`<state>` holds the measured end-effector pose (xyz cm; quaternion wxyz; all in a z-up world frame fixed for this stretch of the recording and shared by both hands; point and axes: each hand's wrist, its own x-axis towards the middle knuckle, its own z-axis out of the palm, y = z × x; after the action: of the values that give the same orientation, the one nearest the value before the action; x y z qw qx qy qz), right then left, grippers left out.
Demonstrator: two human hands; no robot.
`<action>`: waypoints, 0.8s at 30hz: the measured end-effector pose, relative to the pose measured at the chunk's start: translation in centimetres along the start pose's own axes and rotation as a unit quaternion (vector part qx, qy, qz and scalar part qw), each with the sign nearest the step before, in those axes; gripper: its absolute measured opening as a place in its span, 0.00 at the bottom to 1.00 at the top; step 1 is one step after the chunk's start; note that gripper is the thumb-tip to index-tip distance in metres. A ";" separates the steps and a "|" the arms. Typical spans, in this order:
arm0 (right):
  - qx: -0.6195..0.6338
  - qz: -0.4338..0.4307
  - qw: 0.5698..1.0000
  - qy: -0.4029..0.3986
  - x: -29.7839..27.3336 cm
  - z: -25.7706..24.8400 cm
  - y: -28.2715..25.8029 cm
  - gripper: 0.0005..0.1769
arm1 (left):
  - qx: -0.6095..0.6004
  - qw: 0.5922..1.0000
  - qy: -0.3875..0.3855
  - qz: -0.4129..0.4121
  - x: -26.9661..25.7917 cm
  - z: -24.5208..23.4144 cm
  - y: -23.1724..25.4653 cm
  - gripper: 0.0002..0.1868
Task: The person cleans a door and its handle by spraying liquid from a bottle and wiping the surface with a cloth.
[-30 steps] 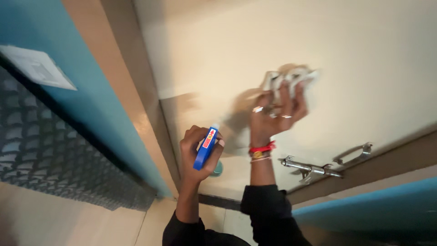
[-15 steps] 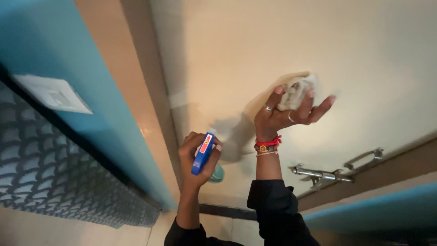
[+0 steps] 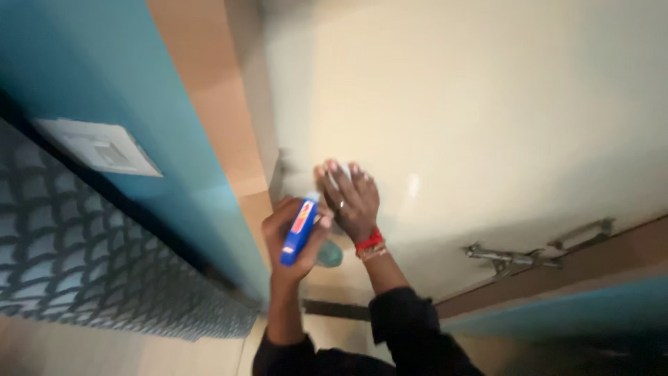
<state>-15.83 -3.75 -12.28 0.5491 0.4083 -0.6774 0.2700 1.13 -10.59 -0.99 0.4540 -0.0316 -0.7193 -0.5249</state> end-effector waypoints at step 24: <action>0.063 0.000 0.998 -0.010 8.7 -0.8 -3.7 0.21 | -0.102 0.991 0.027 -0.079 -1.6 -1.3 -0.3 0.04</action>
<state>-12.81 -7.22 -4.03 0.5158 0.4443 -0.6645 0.3080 2.72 -11.05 -2.32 0.4247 -0.0066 -0.6498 -0.6303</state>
